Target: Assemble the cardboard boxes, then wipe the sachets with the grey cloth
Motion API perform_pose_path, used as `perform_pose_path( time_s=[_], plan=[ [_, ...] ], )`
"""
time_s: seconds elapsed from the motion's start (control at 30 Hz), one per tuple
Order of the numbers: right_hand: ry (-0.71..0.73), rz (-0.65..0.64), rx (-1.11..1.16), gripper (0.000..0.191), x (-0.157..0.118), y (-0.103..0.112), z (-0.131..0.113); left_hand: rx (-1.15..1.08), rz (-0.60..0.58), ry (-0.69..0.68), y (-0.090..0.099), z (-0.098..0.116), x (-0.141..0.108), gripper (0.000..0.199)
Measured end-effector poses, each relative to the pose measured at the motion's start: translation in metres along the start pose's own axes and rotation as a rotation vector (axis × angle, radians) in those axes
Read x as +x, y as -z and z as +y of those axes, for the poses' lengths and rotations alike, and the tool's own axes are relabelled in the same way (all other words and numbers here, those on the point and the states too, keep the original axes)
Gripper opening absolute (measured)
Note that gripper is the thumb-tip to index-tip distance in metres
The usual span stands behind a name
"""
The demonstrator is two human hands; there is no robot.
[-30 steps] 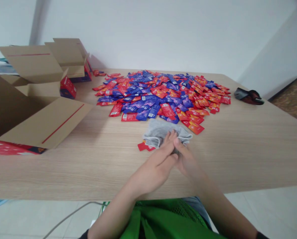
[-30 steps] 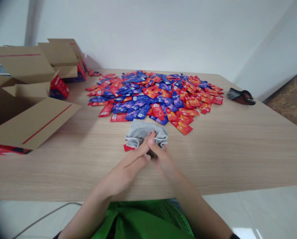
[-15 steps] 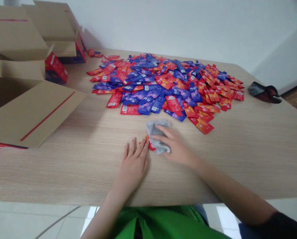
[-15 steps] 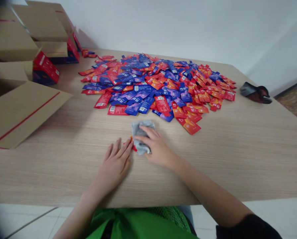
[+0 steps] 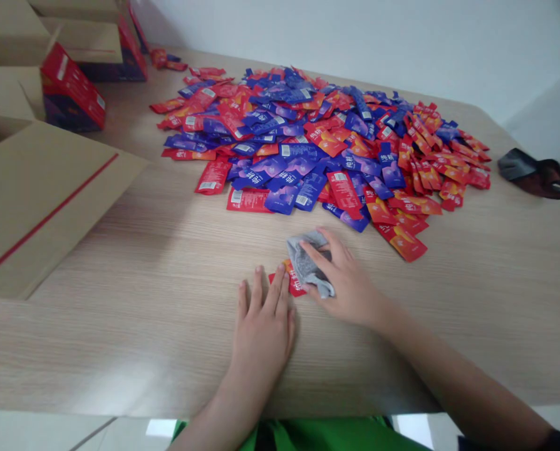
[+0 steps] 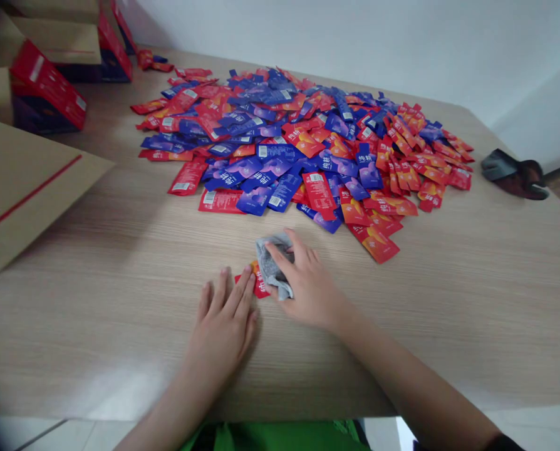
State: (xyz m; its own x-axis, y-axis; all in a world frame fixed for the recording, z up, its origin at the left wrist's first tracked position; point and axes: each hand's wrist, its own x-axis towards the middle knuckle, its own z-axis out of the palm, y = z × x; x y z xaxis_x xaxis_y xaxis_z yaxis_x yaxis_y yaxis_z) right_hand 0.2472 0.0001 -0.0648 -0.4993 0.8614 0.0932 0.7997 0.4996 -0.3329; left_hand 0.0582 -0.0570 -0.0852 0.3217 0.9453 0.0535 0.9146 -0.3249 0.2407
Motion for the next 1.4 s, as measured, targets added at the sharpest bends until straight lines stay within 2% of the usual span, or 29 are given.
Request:
perform_pose_path(
  time_s=[0.13, 0.3, 0.47, 0.57, 0.7, 0.77, 0.83, 0.9, 1.0, 1.1, 1.13, 1.2, 1.23, 1.27, 1.33, 1.4],
  plan=[
    [0.062, -0.17, 0.026, 0.099, -0.008, 0.013, 0.003, 0.007, -0.005, -0.005, 0.001, -0.001, 0.001, 0.056],
    [0.07, -0.116, 0.053, 0.085, -0.015, 0.015, 0.002, -0.007, -0.011, -0.017, 0.0, -0.003, 0.001, 0.055],
    [0.142, -0.078, 0.133, 0.069, -0.018, 0.017, 0.015, -0.034, -0.038, -0.02, 0.001, -0.004, 0.001, 0.056],
    [0.088, -0.008, 0.281, 0.06, -0.02, 0.041, 0.024, -0.039, -0.038, -0.016, 0.0, -0.004, 0.001, 0.055],
    [-0.14, 0.264, 0.372, 0.036, -0.024, 0.088, 0.03, -0.068, -0.032, -0.014, 0.001, -0.005, 0.0, 0.055],
    [-0.19, 0.285, 0.354, 0.031, -0.022, 0.098, 0.033, -0.074, -0.035, -0.012, 0.001, -0.005, 0.0, 0.055],
    [-0.199, 0.173, 0.263, 0.035, -0.018, 0.094, 0.037, -0.064, -0.04, -0.016, 0.002, -0.006, 0.001, 0.055],
    [-0.209, 0.091, 0.096, 0.04, -0.016, 0.081, 0.043, -0.044, -0.039, -0.021, 0.001, -0.006, 0.001, 0.055],
    [-0.206, 0.119, -0.083, 0.033, -0.022, 0.064, 0.052, -0.012, -0.03, -0.031, 0.0, -0.007, 0.0, 0.054],
    [-0.193, 0.129, -0.069, 0.032, -0.034, 0.059, 0.057, 0.012, -0.025, -0.019, 0.0, -0.008, 0.0, 0.053],
    [-0.198, 0.143, -0.048, 0.034, -0.036, 0.056, 0.058, 0.02, -0.024, -0.012, 0.0, -0.008, 0.0, 0.053],
    [-0.234, 0.18, -0.022, 0.054, -0.037, 0.049, 0.058, 0.037, -0.021, -0.006, 0.0, -0.007, 0.0, 0.053],
    [-0.245, 0.18, -0.019, 0.057, -0.035, 0.044, 0.058, 0.044, -0.018, -0.006, 0.001, -0.007, 0.0, 0.053],
    [-0.244, 0.164, -0.02, 0.05, -0.033, 0.04, 0.058, 0.048, -0.014, -0.007, 0.001, -0.007, 0.0, 0.053],
    [-0.206, 0.129, -0.009, 0.025, -0.03, 0.039, 0.057, 0.05, -0.008, -0.009, 0.001, -0.007, 0.0, 0.053],
    [-0.177, 0.157, 0.04, 0.014, -0.032, 0.051, 0.058, 0.048, -0.007, -0.012, 0.001, -0.007, 0.0, 0.052]
  ],
)
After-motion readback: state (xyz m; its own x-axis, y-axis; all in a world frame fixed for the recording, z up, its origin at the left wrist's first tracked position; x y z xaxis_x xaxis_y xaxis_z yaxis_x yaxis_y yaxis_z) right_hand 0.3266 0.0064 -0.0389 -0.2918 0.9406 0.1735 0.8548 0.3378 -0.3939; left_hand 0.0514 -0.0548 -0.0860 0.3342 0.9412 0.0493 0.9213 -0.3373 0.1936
